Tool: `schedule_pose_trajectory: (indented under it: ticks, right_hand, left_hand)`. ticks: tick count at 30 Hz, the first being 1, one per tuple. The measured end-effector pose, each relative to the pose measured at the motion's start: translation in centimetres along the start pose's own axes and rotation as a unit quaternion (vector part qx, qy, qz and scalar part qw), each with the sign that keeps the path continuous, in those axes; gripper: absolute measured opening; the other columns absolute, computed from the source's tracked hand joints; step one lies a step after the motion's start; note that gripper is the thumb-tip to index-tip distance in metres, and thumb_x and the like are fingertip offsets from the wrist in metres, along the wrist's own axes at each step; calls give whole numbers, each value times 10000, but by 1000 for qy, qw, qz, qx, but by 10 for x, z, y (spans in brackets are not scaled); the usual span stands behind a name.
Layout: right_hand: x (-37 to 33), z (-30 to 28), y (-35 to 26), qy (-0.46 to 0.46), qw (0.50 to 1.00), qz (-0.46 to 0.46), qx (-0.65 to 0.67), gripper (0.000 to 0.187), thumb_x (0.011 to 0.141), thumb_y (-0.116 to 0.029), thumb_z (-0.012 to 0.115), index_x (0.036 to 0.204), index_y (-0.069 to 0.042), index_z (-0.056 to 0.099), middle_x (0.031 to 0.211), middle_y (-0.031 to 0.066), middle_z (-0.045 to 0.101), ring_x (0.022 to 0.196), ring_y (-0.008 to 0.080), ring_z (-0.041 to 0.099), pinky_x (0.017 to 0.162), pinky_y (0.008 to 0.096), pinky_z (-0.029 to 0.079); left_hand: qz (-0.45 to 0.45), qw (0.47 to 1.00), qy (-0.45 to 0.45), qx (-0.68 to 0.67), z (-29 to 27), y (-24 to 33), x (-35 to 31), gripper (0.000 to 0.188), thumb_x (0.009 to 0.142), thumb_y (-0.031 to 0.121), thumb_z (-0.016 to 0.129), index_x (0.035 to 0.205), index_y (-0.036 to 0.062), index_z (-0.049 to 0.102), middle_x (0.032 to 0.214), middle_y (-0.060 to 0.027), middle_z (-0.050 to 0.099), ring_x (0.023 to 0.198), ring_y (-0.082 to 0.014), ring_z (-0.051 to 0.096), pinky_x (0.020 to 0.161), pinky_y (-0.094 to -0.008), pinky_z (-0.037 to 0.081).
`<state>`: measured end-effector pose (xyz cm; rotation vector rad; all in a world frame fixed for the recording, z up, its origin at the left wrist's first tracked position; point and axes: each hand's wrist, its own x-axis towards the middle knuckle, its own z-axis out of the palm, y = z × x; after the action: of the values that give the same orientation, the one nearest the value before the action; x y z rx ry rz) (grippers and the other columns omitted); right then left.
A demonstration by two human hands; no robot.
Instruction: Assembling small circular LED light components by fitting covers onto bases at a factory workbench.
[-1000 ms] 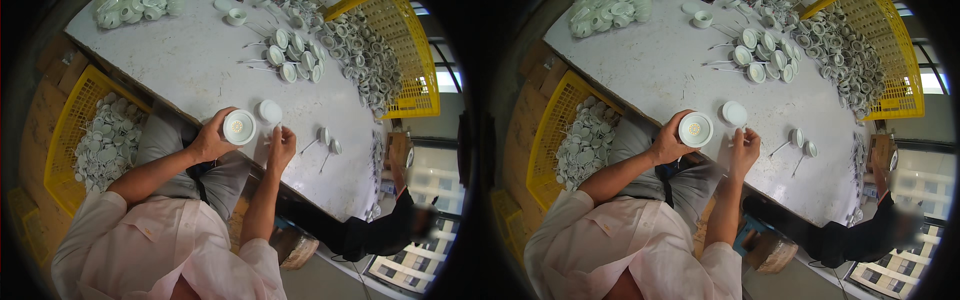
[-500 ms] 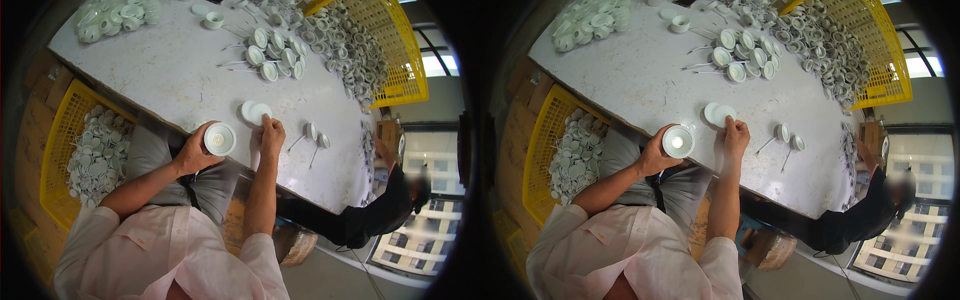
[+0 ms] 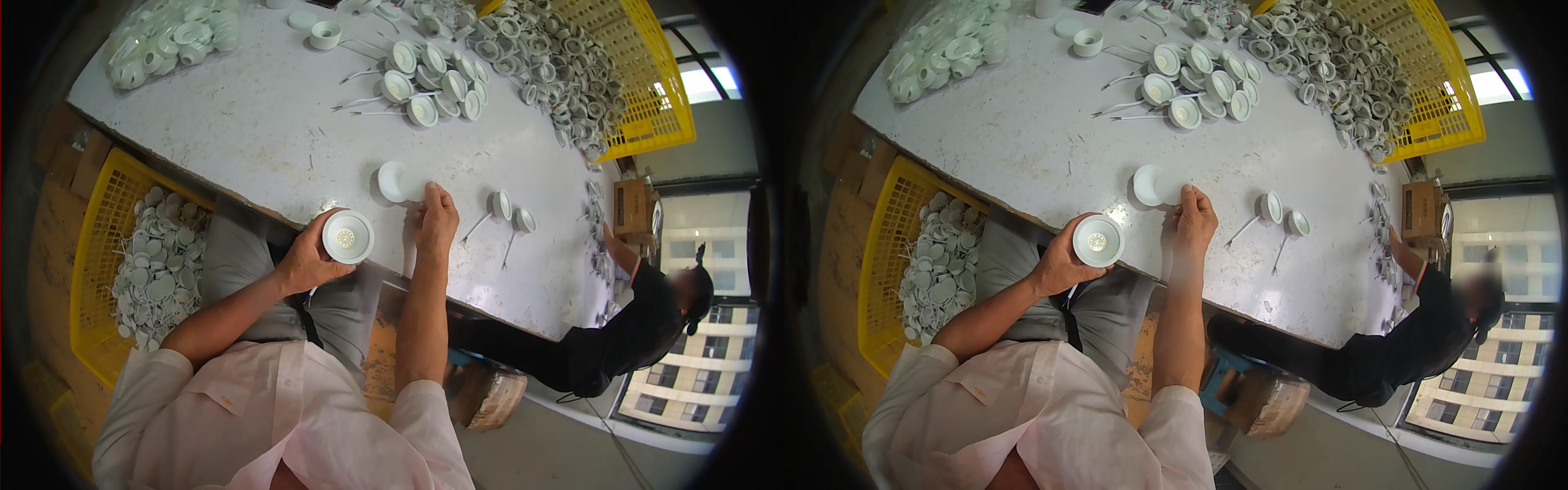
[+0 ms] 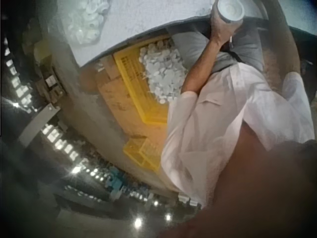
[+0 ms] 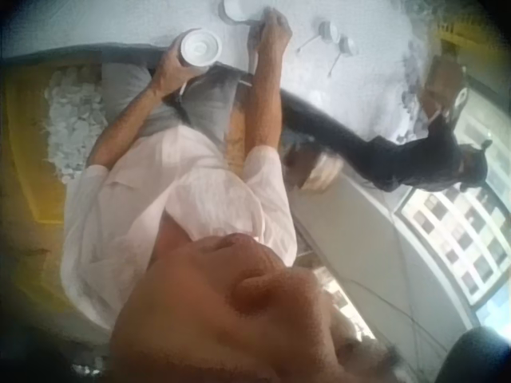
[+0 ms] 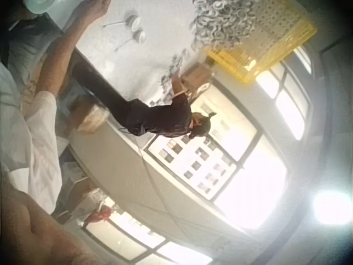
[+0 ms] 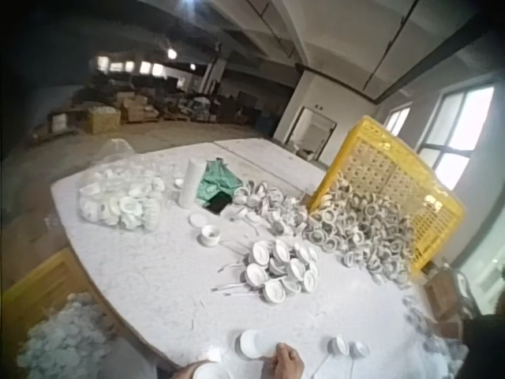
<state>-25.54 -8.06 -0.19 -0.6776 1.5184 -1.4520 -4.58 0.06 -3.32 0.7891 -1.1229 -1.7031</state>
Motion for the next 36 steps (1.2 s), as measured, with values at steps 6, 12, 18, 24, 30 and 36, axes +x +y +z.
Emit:
schedule_pose_trajectory:
  ticks: [6,12,18,24,30,36]
  right_hand:
    - [-5,-31,10,-4,987,69,146,132,889,-151,620,927,-32,577,646,-13,511,556,62,481,509,171,389]
    - [-50,-35,5,2,990,-9,140,77,885,-77,572,953,-43,582,789,22,593,645,93,566,519,185,433]
    - [-100,-45,10,-11,831,-432,-350,293,762,108,573,1017,-11,654,955,128,662,807,213,630,711,285,498]
    - [-110,-36,11,-71,722,-554,-409,376,640,76,615,997,-31,655,1021,132,649,808,292,621,703,349,513]
    - [-111,-34,14,-83,688,-572,-439,515,576,36,627,1077,-81,637,1131,103,604,883,293,596,737,346,490]
    - [-114,-33,16,-86,682,-573,-447,527,576,5,633,1092,-103,634,1133,82,600,939,299,578,771,361,462]
  left_hand:
    - [-11,999,-13,-46,8,8,6,783,720,-34,705,1371,6,271,1188,-110,511,1003,-185,594,893,-330,507]
    - [-61,996,-38,-56,17,20,19,797,725,-44,700,1377,8,244,1251,-97,443,1155,-182,486,977,-347,455]
    - [-20,991,-81,-105,26,20,30,838,729,77,762,1371,-26,232,1260,-109,430,1191,-190,448,1016,-341,405]
    - [-3,996,-77,-40,30,14,28,757,805,217,703,1366,-28,257,1249,-131,461,1175,-199,468,981,-338,421]
    - [18,997,-54,43,33,14,25,633,852,271,629,1329,-31,341,1187,-147,530,1112,-198,521,931,-323,446]
    - [-10,997,-53,61,33,20,21,513,913,215,547,1347,17,357,1176,-107,542,1082,-161,522,926,-302,440]
